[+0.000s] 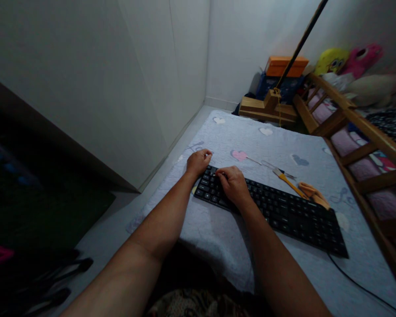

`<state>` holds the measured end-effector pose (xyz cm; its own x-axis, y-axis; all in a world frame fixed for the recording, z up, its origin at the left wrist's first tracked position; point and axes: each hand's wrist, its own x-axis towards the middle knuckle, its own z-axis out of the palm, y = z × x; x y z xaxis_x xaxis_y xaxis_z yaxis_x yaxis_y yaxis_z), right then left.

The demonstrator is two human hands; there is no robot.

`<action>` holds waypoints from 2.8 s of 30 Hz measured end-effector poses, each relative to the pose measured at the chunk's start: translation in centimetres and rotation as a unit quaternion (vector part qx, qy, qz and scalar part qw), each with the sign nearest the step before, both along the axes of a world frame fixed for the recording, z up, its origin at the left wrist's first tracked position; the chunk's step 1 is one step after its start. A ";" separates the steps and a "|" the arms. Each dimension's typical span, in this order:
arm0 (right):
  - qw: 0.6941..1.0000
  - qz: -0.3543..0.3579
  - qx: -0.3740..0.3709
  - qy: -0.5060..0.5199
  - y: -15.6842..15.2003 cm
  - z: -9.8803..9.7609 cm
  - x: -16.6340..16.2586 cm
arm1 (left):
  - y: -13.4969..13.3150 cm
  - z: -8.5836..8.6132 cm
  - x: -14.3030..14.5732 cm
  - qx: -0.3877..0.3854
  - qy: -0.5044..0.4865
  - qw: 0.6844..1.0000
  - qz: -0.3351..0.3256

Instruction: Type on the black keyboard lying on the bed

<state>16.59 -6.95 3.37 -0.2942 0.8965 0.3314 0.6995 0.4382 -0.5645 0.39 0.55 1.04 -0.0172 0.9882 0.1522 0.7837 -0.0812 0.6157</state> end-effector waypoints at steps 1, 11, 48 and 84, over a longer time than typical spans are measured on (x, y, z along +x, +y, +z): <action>1.000 -0.004 0.003 0.000 0.0 0.0 0.0 | 0.0 0.0 0.0 -0.001 0.001 1.000 0.001; 1.000 -0.015 0.007 -0.003 0.3 -0.4 0.0 | -0.1 0.0 0.0 0.003 -0.001 1.000 0.003; 1.000 0.024 0.007 -0.009 -0.2 -0.2 -0.8 | 0.0 0.0 0.0 0.009 -0.011 1.000 0.003; 1.000 0.022 0.006 -0.011 -0.3 0.3 -0.5 | 0.0 -0.1 0.0 0.005 -0.004 1.000 0.000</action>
